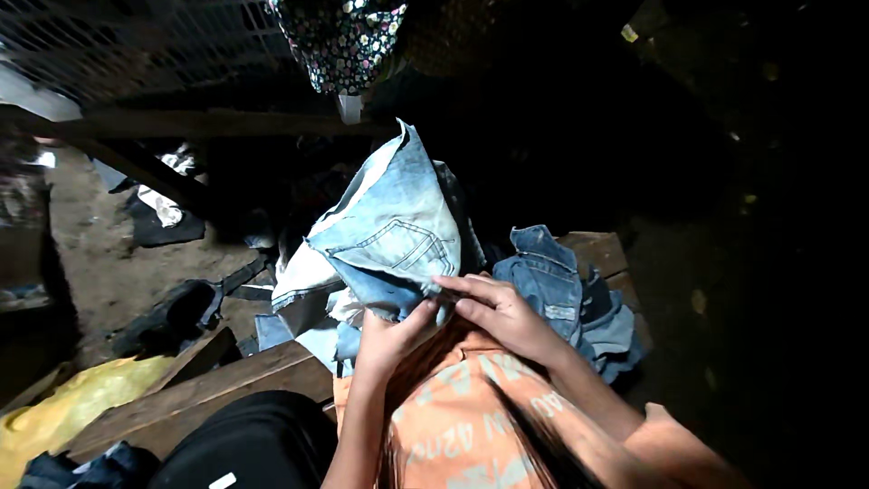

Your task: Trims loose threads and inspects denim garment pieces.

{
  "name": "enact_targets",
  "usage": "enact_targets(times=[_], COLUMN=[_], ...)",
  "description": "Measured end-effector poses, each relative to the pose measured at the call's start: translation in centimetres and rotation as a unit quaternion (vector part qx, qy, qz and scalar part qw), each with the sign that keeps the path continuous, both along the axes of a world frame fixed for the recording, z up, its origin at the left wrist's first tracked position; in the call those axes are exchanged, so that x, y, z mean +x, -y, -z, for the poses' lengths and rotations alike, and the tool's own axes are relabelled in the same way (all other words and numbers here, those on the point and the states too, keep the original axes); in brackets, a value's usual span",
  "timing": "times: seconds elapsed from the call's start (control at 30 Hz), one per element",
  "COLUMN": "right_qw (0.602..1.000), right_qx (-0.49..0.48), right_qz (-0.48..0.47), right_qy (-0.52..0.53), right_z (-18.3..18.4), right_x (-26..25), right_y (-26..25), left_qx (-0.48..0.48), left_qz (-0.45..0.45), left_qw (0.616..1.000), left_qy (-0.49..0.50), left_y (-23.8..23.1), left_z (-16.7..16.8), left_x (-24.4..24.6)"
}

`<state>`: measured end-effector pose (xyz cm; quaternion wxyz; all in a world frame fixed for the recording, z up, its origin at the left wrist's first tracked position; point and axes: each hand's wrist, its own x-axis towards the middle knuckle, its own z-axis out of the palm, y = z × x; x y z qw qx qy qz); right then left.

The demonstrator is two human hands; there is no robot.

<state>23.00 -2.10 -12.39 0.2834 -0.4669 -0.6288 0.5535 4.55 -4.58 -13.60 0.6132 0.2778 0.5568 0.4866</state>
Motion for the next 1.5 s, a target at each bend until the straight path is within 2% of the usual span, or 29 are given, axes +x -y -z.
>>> enact_targets(times=[0.07, 0.13, 0.23, 0.33, 0.4, 0.47, 0.53, 0.6, 0.67, 0.73, 0.83, 0.97, 1.07, 1.17, 1.27, 1.37, 1.5], right_qw=[0.985, 0.962, 0.943, 0.939, 0.946, 0.969, 0.996, 0.988, 0.972, 0.983, 0.999, 0.994, 0.998, 1.000, 0.995, 0.990, 0.998], right_qx=[0.115, 0.186, 0.232, 0.244, 0.233, 0.184, 0.058, -0.100, -0.179, -0.145, -0.043, 0.068, 0.048, 0.012, 0.035, 0.057, 0.013], right_qz=[-0.009, -0.005, 0.008, 0.023, 0.039, 0.054, 0.060, 0.070, 0.061, 0.037, -0.031, -0.010, 0.020, 0.003, -0.028, -0.010, -0.002], right_qy=[0.128, 0.199, 0.238, 0.240, 0.222, 0.158, 0.022, -0.096, -0.137, -0.111, -0.011, 0.080, 0.046, 0.026, 0.086, 0.131, 0.056], right_z=[0.2, 0.2, 0.4, 0.9, 1.2, 1.3, 0.8, 0.1, -0.3, -0.5, -0.4, 0.3, 0.5, 0.1, -0.4, -0.1, 0.0], right_x=[0.1, 0.0, 0.0, -0.4, -1.0, -1.3, -1.0, -0.8, -0.6, -0.4, 0.2, 0.2, 0.3, 0.4, 0.6, 0.6, 0.2], right_y=[0.6, 1.1, 1.3, 1.3, 1.2, 0.9, 0.5, -0.2, -0.7, -0.6, 0.0, 0.4, 0.0, 0.0, 0.2, 0.2, 0.3], left_qx=[0.005, 0.011, 0.029, 0.052, 0.060, 0.078, 0.058, 0.028, 0.019, 0.027, 0.034, 0.046, 0.035, 0.035, 0.046, 0.041, 0.038], left_qz=[0.000, 0.002, 0.013, 0.030, 0.040, 0.038, 0.029, 0.016, 0.012, 0.009, 0.011, 0.036, 0.039, 0.034, 0.036, 0.044, 0.018], left_qw=[1.000, 1.000, 0.999, 0.998, 0.996, 0.995, 0.997, 0.999, 1.000, 0.999, 0.999, 0.998, 0.999, 0.999, 0.998, 0.998, 0.999], left_qy=[-0.007, 0.009, 0.015, -0.020, -0.053, -0.048, -0.030, 0.002, 0.009, 0.024, 0.038, 0.006, 0.006, 0.017, 0.013, -0.009, -0.011], left_y=[0.2, 0.5, 0.8, 1.1, 1.1, 1.0, 0.9, 0.7, 0.7, 0.7, 0.8, 1.0, 0.9, 0.9, 0.9, 1.0, 1.0], left_z=[0.9, 2.2, 2.5, 3.0, 3.2, 3.1, 1.9, 1.1, 0.6, 0.4, 0.7, 0.8, 0.5, 0.6, 0.6, 0.5, 0.4], left_x=[-0.2, -0.4, -0.5, -0.3, 0.3, 0.6, 0.5, 0.4, 0.2, 0.0, -0.2, -0.3, -0.2, -0.2, -0.1, -0.1, 0.1])
